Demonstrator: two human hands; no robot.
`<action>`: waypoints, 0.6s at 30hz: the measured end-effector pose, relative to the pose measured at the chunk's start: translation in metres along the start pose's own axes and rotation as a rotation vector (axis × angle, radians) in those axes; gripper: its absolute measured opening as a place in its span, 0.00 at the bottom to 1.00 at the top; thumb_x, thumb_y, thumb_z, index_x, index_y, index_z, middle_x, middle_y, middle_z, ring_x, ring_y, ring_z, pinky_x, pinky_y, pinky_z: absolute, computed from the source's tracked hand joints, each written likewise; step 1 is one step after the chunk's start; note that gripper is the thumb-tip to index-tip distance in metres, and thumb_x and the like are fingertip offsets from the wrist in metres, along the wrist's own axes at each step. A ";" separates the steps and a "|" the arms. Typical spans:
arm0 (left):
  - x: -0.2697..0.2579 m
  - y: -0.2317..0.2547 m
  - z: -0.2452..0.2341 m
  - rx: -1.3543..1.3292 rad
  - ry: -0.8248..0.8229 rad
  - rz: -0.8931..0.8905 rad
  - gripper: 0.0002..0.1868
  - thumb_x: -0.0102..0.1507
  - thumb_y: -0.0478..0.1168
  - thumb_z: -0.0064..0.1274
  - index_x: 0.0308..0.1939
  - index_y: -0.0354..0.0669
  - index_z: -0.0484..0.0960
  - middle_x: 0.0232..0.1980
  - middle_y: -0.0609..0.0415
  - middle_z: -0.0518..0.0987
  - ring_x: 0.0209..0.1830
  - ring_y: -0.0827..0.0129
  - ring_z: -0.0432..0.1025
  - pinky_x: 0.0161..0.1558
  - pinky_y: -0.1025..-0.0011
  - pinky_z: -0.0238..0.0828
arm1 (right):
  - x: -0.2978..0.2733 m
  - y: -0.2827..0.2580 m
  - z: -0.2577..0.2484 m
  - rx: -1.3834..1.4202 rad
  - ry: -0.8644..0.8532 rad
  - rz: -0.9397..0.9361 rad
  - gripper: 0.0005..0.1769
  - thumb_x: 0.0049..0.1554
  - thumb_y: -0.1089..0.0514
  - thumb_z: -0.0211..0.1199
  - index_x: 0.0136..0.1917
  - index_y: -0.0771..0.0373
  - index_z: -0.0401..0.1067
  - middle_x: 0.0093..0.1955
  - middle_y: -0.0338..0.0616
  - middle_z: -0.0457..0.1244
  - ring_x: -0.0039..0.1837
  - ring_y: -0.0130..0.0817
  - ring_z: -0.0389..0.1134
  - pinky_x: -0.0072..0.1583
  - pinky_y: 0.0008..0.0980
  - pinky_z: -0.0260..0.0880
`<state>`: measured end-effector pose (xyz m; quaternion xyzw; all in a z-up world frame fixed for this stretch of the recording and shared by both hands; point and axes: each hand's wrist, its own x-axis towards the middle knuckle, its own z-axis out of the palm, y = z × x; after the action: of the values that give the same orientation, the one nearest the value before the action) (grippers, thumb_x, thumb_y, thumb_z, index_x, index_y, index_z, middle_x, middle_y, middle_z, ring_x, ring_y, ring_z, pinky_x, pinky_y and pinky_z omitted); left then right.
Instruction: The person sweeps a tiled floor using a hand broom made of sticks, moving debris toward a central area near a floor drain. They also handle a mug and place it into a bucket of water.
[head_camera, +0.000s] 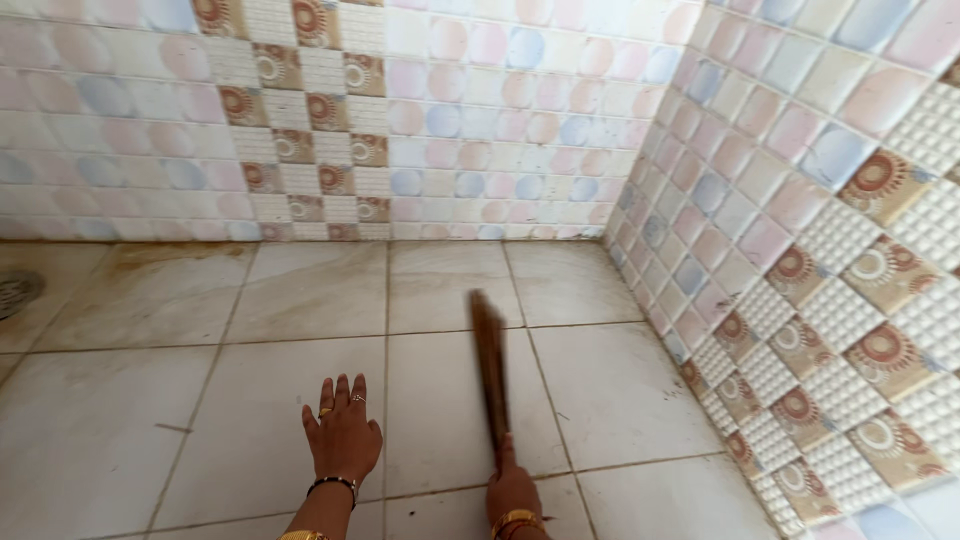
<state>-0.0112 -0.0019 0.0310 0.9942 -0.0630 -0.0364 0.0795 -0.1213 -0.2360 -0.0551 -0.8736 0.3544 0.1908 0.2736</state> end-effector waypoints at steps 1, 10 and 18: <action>0.001 -0.007 -0.001 -0.005 0.007 -0.022 0.40 0.64 0.46 0.48 0.79 0.55 0.50 0.83 0.56 0.49 0.84 0.60 0.38 0.77 0.45 0.37 | 0.000 -0.003 0.014 -0.031 0.007 -0.087 0.42 0.67 0.53 0.45 0.85 0.38 0.26 0.53 0.49 0.69 0.54 0.42 0.73 0.58 0.41 0.75; -0.003 -0.035 -0.007 -0.034 0.080 -0.078 0.39 0.65 0.48 0.46 0.79 0.57 0.51 0.82 0.57 0.50 0.84 0.62 0.39 0.77 0.45 0.36 | -0.050 -0.068 0.075 -0.029 0.032 -0.533 0.39 0.68 0.53 0.46 0.85 0.32 0.33 0.51 0.58 0.65 0.53 0.53 0.70 0.59 0.50 0.71; 0.000 -0.046 -0.007 -0.081 0.114 -0.090 0.37 0.66 0.47 0.44 0.78 0.55 0.52 0.82 0.56 0.50 0.83 0.61 0.39 0.77 0.45 0.34 | -0.053 -0.077 0.059 -0.396 -0.129 -0.758 0.47 0.63 0.64 0.45 0.85 0.27 0.35 0.60 0.61 0.62 0.54 0.55 0.69 0.56 0.52 0.72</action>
<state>-0.0046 0.0441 0.0309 0.9924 -0.0120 0.0140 0.1216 -0.1097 -0.1266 -0.0466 -0.9639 -0.0526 0.1952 0.1730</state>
